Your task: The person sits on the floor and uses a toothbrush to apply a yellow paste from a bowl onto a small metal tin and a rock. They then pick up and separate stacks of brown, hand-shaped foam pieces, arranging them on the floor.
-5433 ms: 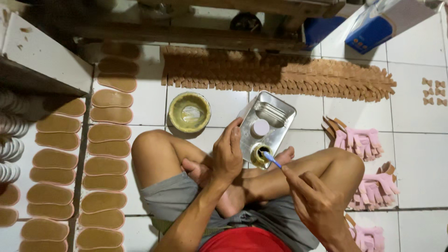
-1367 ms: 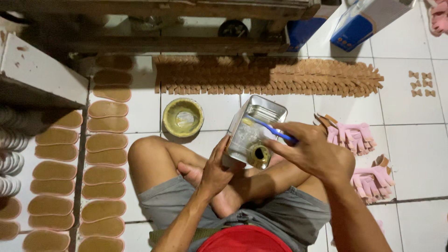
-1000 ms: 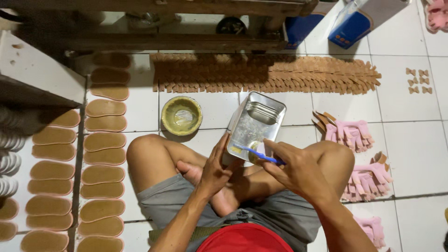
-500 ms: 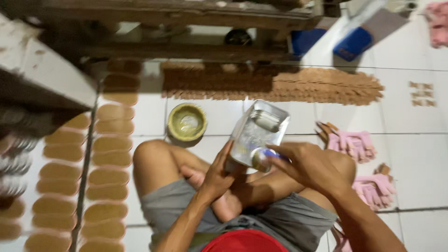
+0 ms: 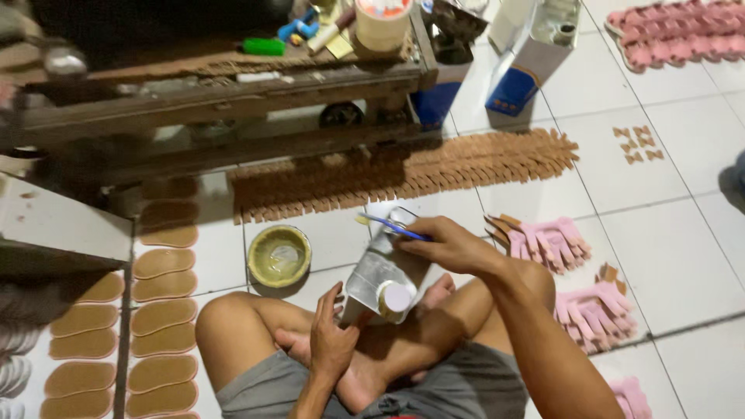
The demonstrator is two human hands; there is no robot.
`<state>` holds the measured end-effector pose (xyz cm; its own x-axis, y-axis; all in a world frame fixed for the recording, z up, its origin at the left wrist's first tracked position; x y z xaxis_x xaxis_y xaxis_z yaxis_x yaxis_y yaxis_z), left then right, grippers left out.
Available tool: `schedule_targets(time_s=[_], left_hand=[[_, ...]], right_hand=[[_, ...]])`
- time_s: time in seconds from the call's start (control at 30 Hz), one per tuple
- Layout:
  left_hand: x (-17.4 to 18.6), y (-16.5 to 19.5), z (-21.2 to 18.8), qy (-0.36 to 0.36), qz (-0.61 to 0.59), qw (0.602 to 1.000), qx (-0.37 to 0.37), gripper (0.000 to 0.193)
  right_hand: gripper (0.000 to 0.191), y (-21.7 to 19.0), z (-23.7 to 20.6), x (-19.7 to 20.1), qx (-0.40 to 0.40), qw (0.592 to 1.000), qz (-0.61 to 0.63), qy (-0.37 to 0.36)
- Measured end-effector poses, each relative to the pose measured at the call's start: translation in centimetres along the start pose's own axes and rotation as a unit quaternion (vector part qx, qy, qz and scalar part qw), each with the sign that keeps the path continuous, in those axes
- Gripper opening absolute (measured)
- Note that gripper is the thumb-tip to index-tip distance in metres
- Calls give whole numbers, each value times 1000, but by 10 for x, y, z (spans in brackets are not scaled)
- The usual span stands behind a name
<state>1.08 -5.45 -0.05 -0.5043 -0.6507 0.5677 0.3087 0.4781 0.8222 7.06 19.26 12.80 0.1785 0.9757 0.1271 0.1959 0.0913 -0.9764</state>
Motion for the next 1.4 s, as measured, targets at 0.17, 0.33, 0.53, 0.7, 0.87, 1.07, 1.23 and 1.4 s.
schedule_targets(time_s=[0.17,0.33,0.53,0.7,0.87,1.07,1.23,1.4], left_hand=[[-8,-31,9,46,-121,989,66,42],[-38,-66,2,8,-172,977,125,13],[-52,-66,10,-35,-195,971,131,43],[-61,-41,20,-80,-108,987,86,21],[-70,-45,35,-51,-6,994,93,29],[-104,-79,38,-140,-106,947,268,26],[-107,-94,47,-90,-73,981,156,20],[-112,-129,42,-92,-96,932,337,37]], right_hand=[[32,17,-31,25,-133,955,244,108],[38,-1,-87,48,-10,864,441,243],[40,-60,-127,104,207,769,551,251],[39,-64,-110,162,209,762,508,342],[42,-52,-63,246,211,768,471,380],[44,-39,5,331,194,772,487,360],[47,-31,64,377,208,756,496,373],[42,-16,123,389,218,741,524,359]])
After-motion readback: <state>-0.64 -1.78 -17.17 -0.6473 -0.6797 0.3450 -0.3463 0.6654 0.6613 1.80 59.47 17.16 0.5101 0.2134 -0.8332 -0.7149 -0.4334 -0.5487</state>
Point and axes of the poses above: each hand's wrist, its own z-axis towards the middle knuckle, its own x-axis out of the back of the hand, y = z × x, the point moved 7 cm from there along z, towards the middle knuckle, and after that the axes turned 15 degrees about z, right-handed, at the moved point
